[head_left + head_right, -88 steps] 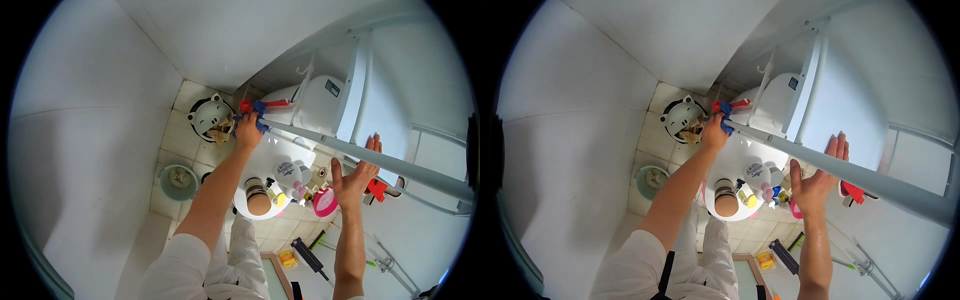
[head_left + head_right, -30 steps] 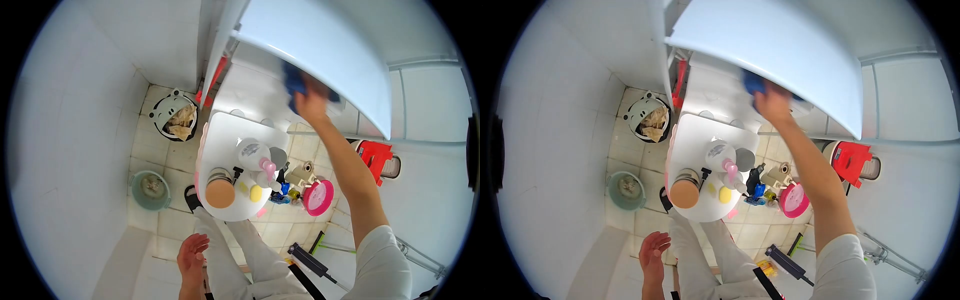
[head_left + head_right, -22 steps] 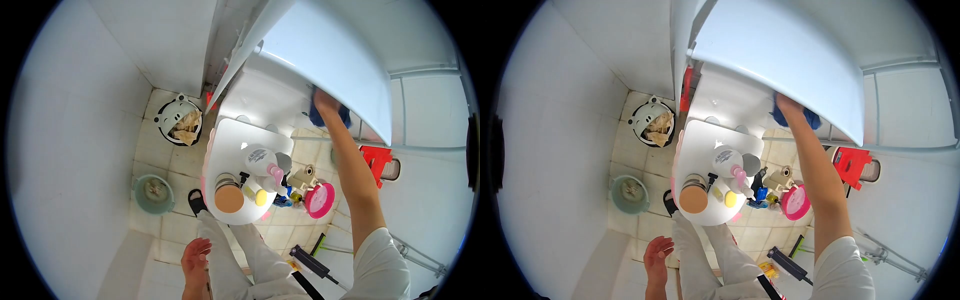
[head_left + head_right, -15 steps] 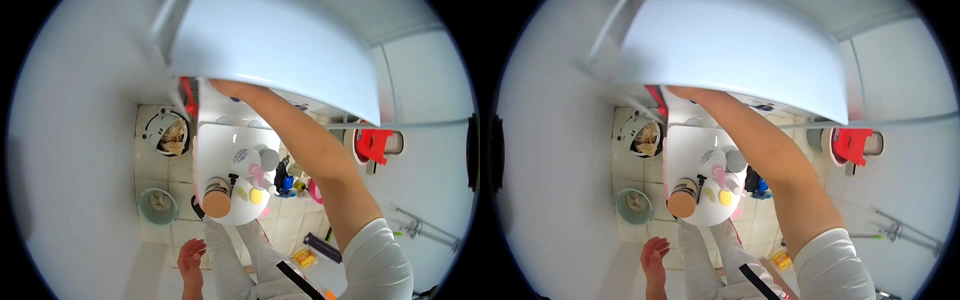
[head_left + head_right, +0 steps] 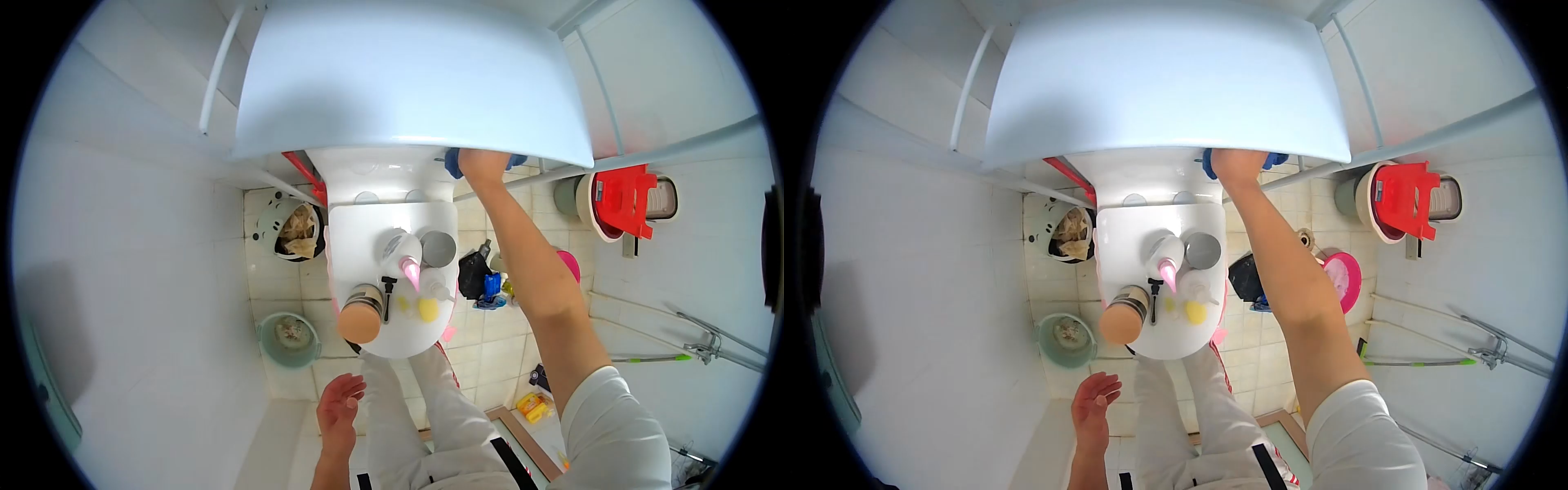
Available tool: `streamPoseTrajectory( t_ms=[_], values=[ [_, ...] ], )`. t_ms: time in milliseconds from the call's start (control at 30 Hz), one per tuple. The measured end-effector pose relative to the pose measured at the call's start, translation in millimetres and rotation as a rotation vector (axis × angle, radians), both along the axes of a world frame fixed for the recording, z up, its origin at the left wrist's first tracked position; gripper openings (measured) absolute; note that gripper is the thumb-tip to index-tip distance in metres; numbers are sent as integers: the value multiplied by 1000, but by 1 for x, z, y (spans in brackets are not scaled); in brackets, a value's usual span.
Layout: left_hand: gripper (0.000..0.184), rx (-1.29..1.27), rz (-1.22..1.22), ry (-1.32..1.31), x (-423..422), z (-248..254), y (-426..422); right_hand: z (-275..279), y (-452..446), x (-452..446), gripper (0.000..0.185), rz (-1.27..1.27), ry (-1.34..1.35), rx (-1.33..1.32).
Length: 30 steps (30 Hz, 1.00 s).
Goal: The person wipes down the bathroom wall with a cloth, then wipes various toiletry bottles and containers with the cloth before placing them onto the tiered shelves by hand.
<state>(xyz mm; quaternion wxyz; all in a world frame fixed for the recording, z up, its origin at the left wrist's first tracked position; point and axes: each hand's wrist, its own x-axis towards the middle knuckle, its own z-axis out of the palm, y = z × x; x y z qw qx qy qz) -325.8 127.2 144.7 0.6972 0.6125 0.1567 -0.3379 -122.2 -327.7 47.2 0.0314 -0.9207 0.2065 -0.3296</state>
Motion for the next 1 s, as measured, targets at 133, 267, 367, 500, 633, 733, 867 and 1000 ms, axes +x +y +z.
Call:
streamPoseTrajectory(
  t_ms=[133,267,367,500,633,733,867,1000],
  values=[
    [53,28,13,-10,-13,18,1,6,8,-27,45,11,33,14],
    [52,17,32,-43,-34,33,-3,13,21,-66,57,40,92,152],
    [52,45,15,-112,-48,61,-12,20,19,-93,57,21,245,301],
    [39,61,-4,-161,-69,113,-22,21,9,-144,57,90,392,469],
    [38,139,-21,-247,-105,148,-23,62,-7,-228,52,279,273,613],
    [34,318,-53,-520,-110,214,-19,132,1,-303,43,199,135,799],
    [32,565,24,-1230,-91,393,13,187,5,-408,38,-77,64,1016],
    [36,492,80,-1826,-135,529,27,209,14,-466,31,-212,-80,1187]
  ],
)
